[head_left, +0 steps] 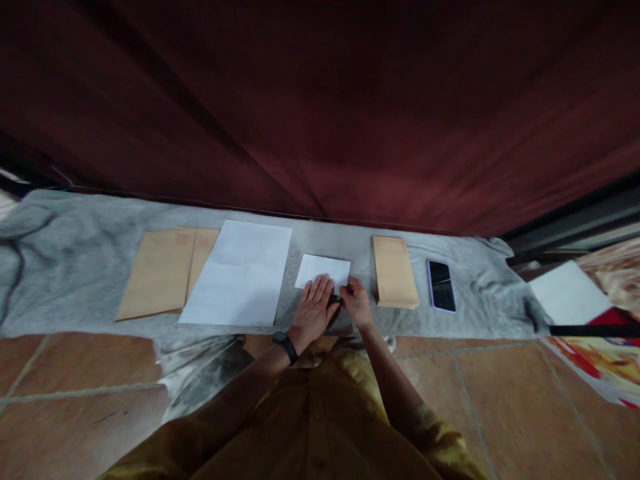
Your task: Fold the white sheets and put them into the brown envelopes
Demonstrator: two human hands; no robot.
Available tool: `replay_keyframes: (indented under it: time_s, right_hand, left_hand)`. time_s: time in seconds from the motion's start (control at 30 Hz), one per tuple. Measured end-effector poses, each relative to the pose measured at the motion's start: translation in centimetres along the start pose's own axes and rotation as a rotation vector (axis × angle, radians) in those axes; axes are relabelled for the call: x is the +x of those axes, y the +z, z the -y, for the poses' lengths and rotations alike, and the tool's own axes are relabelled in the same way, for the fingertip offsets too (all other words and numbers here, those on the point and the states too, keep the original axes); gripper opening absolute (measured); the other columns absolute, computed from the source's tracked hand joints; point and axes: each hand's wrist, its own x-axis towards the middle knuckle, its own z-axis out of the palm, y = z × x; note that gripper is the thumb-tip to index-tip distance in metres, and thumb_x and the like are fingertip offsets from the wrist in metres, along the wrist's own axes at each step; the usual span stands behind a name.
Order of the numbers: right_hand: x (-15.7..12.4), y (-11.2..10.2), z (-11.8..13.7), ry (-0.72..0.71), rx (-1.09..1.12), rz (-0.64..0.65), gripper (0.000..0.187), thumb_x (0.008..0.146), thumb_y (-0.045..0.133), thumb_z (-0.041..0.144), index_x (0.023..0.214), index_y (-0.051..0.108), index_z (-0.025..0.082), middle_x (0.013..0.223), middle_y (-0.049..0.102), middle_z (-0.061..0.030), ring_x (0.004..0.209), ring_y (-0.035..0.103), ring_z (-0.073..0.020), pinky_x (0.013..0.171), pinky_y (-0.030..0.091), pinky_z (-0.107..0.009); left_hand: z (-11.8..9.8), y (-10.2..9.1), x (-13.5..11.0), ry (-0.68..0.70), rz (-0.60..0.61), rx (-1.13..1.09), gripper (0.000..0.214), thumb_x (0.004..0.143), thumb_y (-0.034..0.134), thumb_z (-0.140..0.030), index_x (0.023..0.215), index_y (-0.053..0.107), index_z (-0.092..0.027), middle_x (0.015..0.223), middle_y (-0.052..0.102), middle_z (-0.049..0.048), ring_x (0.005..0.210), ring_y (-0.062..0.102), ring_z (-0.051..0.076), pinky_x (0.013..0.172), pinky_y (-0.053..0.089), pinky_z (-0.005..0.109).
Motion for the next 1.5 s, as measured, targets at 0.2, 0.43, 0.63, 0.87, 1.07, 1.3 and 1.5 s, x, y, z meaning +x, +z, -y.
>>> replay_keyframes:
  time_s: [0.2, 0.43, 0.63, 0.87, 1.07, 1.3, 1.5]
  right_hand:
    - [-0.7, -0.5, 0.7, -0.051, -0.309, -0.075, 0.039, 0.091, 0.050, 0.028, 0.129, 0.058, 0.019, 0.094, 0.074, -0.0085, 0.080, 0.070, -0.0230, 0.073, 0.054, -0.032]
    - [-0.2, 1.5, 3.2, -0.300, -0.273, -0.105, 0.045, 0.102, 0.038, 0.032, 0.144, 0.051, 0.019, 0.135, 0.061, -0.0132, 0.125, 0.059, -0.0234, 0.108, 0.047, -0.038]
    - [0.5, 4.1, 3.4, -0.420, -0.209, 0.063, 0.045, 0.105, 0.033, 0.030, 0.143, 0.054, 0.017, 0.150, 0.052, -0.0101, 0.142, 0.044, -0.0175, 0.121, 0.036, -0.034]
    - [0.3, 4.0, 2.1, -0.420, -0.266, -0.069, 0.044, 0.102, 0.036, 0.018, 0.140, 0.057, 0.014, 0.147, 0.055, -0.0132, 0.140, 0.046, -0.0198, 0.120, 0.037, -0.041]
    - [0.4, 4.3, 2.3, -0.411, -0.550, -0.070, 0.051, 0.101, 0.037, 0.014, 0.151, 0.044, 0.011, 0.158, 0.043, -0.0149, 0.148, 0.036, -0.0253, 0.124, 0.025, -0.048]
    - [0.8, 3.6, 2.0, -0.356, -0.717, -0.112, 0.052, 0.105, 0.039, 0.033, 0.153, 0.043, 0.014, 0.162, 0.036, -0.0150, 0.150, 0.032, -0.0298, 0.122, 0.023, -0.052]
    - [1.1, 2.7, 1.0, -0.361, -0.753, -0.134, 0.058, 0.106, 0.037, 0.041, 0.156, 0.036, 0.013, 0.161, 0.036, -0.0162, 0.149, 0.033, -0.0304, 0.121, 0.024, -0.051]
  left_hand:
    - [0.1, 1.2, -0.7, 0.005, 0.041, 0.101, 0.066, 0.099, 0.044, -0.047, 0.155, 0.036, -0.012, 0.165, 0.027, 0.0148, 0.155, 0.017, 0.029, 0.126, 0.016, 0.053]
    - [-0.3, 1.2, -0.4, 0.009, 0.080, 0.112, 0.065, 0.098, 0.045, -0.037, 0.155, 0.034, -0.010, 0.163, 0.033, 0.0183, 0.154, 0.021, 0.033, 0.124, 0.015, 0.057]
    - [1.3, -0.1, -0.2, -0.010, 0.125, 0.112, 0.058, 0.095, 0.041, -0.020, 0.152, 0.040, -0.006, 0.155, 0.045, 0.0204, 0.149, 0.035, 0.029, 0.122, 0.026, 0.048]
    - [3.0, -0.9, 2.2, -0.139, -0.003, 0.211, 0.055, 0.099, 0.033, -0.021, 0.151, 0.040, -0.005, 0.160, 0.038, 0.0189, 0.149, 0.035, 0.031, 0.119, 0.032, 0.051]
    - [3.8, 0.2, 5.2, 0.014, 0.043, 0.137, 0.055, 0.101, 0.030, -0.020, 0.155, 0.036, -0.014, 0.164, 0.034, 0.0090, 0.154, 0.023, 0.024, 0.126, 0.023, 0.045]
    - [4.3, 1.1, 5.1, -0.110, 0.012, 0.158, 0.058, 0.102, 0.030, -0.027, 0.157, 0.030, -0.012, 0.166, 0.026, 0.0115, 0.155, 0.019, 0.024, 0.127, 0.017, 0.047]
    - [4.3, 1.6, 4.6, -0.207, -0.060, 0.176, 0.063, 0.102, 0.033, -0.037, 0.156, 0.029, -0.005, 0.166, 0.025, 0.0162, 0.155, 0.019, 0.027, 0.126, 0.019, 0.047]
